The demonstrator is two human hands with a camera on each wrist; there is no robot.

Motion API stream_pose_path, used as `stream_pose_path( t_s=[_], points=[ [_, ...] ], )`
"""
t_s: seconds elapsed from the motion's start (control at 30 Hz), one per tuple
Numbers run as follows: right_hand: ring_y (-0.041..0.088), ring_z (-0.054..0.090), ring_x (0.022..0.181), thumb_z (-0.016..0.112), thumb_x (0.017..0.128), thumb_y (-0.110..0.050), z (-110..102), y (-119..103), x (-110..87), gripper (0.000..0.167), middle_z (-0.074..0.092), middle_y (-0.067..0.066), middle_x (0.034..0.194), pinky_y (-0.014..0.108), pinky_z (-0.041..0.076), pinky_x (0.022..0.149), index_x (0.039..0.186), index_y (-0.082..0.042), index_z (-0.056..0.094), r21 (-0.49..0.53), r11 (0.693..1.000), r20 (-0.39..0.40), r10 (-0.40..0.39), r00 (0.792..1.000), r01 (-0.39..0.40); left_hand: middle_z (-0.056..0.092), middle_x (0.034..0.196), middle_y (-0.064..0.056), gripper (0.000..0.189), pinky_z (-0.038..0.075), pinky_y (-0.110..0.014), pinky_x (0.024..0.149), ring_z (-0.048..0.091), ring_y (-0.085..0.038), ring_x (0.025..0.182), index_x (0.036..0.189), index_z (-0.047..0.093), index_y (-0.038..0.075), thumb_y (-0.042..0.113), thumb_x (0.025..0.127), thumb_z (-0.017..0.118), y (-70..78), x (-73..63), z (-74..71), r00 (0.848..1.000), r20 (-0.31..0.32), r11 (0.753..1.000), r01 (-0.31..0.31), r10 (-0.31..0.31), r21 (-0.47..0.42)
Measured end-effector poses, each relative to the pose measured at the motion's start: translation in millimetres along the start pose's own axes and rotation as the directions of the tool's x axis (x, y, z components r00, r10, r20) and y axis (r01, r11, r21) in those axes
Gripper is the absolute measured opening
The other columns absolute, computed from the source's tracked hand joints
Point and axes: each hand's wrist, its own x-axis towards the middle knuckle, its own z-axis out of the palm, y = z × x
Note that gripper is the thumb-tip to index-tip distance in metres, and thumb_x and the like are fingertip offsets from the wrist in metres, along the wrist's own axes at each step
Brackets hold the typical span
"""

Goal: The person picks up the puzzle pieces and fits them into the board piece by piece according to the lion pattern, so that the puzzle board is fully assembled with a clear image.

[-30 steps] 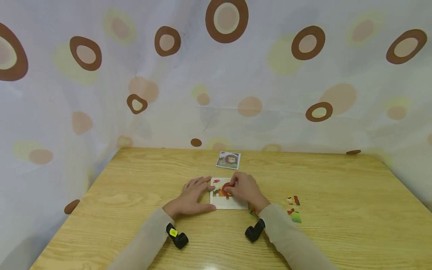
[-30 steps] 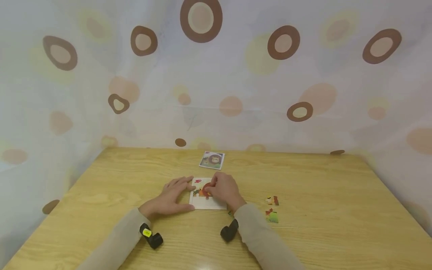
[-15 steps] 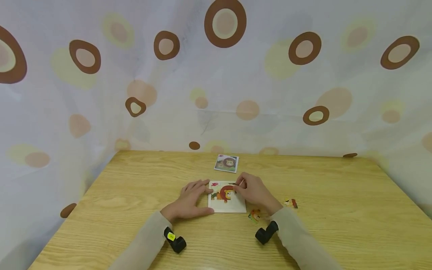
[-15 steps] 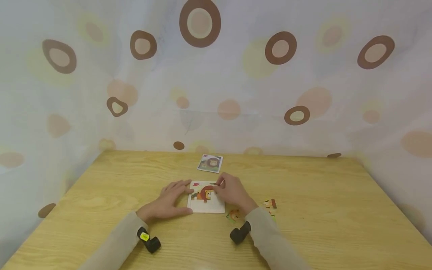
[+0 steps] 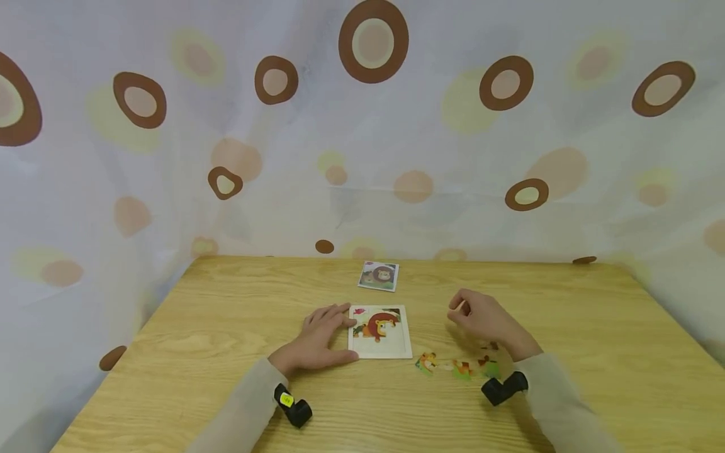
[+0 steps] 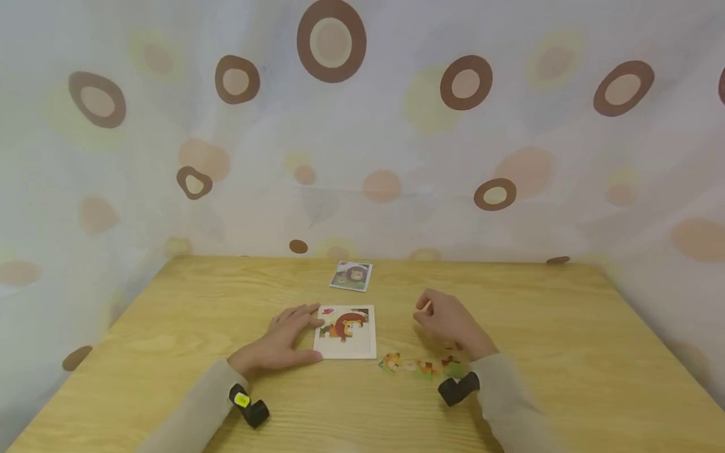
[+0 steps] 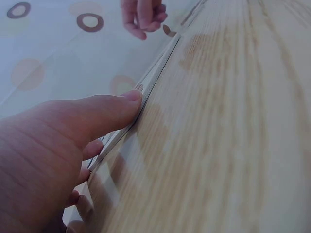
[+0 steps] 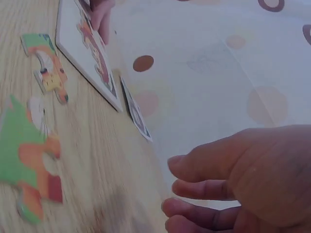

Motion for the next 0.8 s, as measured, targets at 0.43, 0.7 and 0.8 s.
stream_pose_path(
  t_s=[0.43, 0.7, 0.8],
  points=[
    [0.019, 0.059, 0.076, 0.075, 0.082, -0.02, -33.9, 20.7, -15.9, 0.035, 0.062, 0.012, 0.09, 0.039, 0.05, 0.068, 0.099, 0.005, 0.057, -0.138, 0.989, 0.143, 0.068, 0.987, -0.048, 0.028, 0.156, -0.015, 0.058, 0.01, -0.064, 0.109, 0.018, -0.041, 0.144, 0.134, 0.053, 0.011, 0.041, 0.087, 0.068, -0.4, -0.6, -3.1, 0.999, -0.023, 1.0, -0.023, 0.023, 0.014],
    [0.023, 0.061, 0.078, 0.078, 0.076, -0.015, -30.0, 20.9, -16.9, 0.034, 0.065, 0.014, 0.09, 0.042, 0.052, 0.072, 0.097, 0.008, 0.062, -0.201, 0.975, 0.143, 0.124, 0.982, -0.094, 0.028, 0.157, -0.012, 0.058, 0.01, -0.063, 0.11, 0.018, -0.039, 0.144, 0.137, 0.052, 0.014, 0.042, 0.088, 0.066, 1.8, -2.6, 0.7, 1.0, -0.022, 0.999, -0.018, 0.018, 0.028],
    [0.023, 0.061, 0.078, 0.078, 0.077, -0.015, -27.8, 20.1, -18.0, 0.032, 0.065, 0.014, 0.091, 0.042, 0.052, 0.071, 0.096, 0.006, 0.062, -0.181, 0.976, 0.133, 0.145, 0.98, -0.12, 0.029, 0.157, -0.012, 0.058, 0.01, -0.063, 0.11, 0.018, -0.039, 0.144, 0.137, 0.052, 0.015, 0.041, 0.088, 0.067, 1.2, -2.7, 1.2, 1.0, -0.025, 0.999, -0.016, 0.016, 0.031]
  ],
)
